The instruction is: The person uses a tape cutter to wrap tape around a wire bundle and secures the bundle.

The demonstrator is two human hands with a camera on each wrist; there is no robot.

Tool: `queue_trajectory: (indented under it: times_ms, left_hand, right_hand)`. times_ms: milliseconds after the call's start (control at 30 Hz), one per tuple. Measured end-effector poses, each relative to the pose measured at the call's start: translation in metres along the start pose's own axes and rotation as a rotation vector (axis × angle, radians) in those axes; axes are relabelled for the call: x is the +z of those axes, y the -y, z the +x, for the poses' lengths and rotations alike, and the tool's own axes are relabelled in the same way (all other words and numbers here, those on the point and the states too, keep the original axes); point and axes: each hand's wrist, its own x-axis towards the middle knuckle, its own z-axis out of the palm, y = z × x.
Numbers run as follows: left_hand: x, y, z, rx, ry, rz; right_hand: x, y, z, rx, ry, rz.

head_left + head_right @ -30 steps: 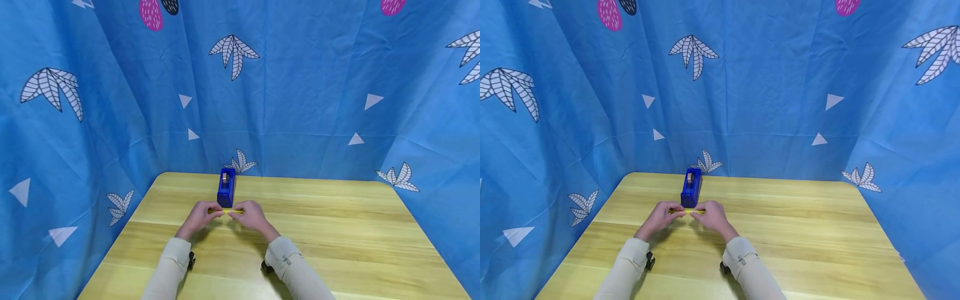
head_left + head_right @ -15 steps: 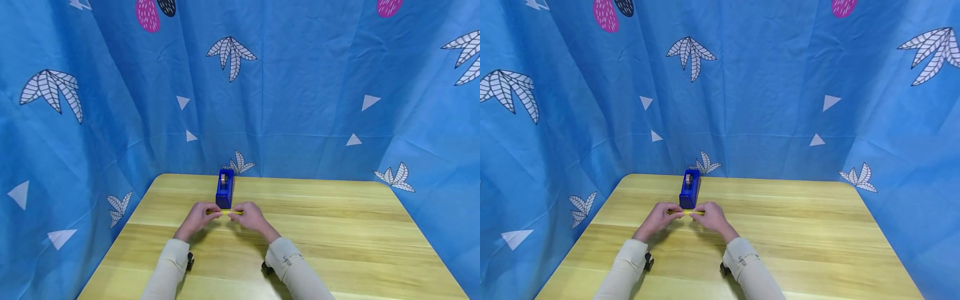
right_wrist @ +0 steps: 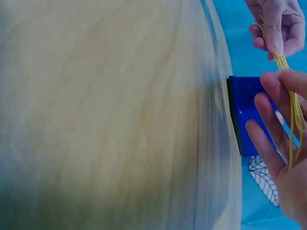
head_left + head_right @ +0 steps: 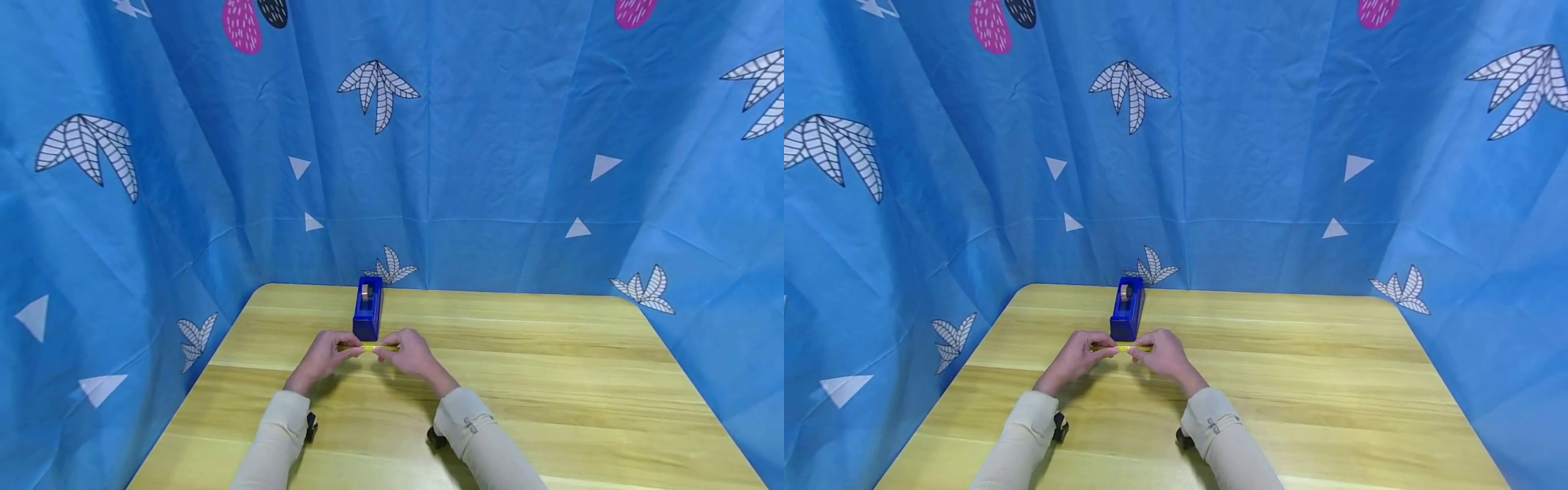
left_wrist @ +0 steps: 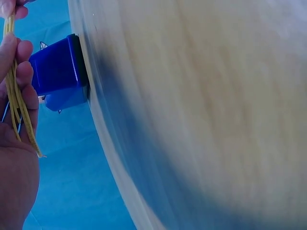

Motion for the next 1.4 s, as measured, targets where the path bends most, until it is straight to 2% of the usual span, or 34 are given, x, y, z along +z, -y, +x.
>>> queue_trajectory:
  times_ms: [200,400,700,967,1033,1200,1400]
  left_hand:
    - [0.002,-0.001,0.0,0.018,-0.001,-0.027]
    - [0.004,-0.001,0.001,0.02,-0.007,-0.04]
    - [0.004,0.001,0.0,0.009,-0.01,-0.044]
    - [0.005,0.003,0.0,0.019,-0.002,-0.056]
    - [0.006,0.003,0.0,0.016,0.003,-0.052]
    - [0.004,0.002,-0.001,-0.016,0.005,-0.062]
    - [-0.001,0.0,-0.002,-0.069,-0.002,-0.062]
  right_hand:
    - [-0.002,-0.002,-0.003,0.044,-0.02,0.081]
    - [-0.003,-0.004,-0.005,0.048,-0.044,0.107]
    - [-0.007,-0.005,-0.006,0.041,0.033,0.118]
    - [-0.013,-0.011,-0.007,-0.015,0.056,0.059]
    - [-0.015,-0.013,-0.008,-0.007,0.063,0.066]
    - [-0.022,-0.018,-0.012,0.021,0.065,0.097]
    - [-0.03,-0.024,-0.014,-0.006,0.044,0.131]
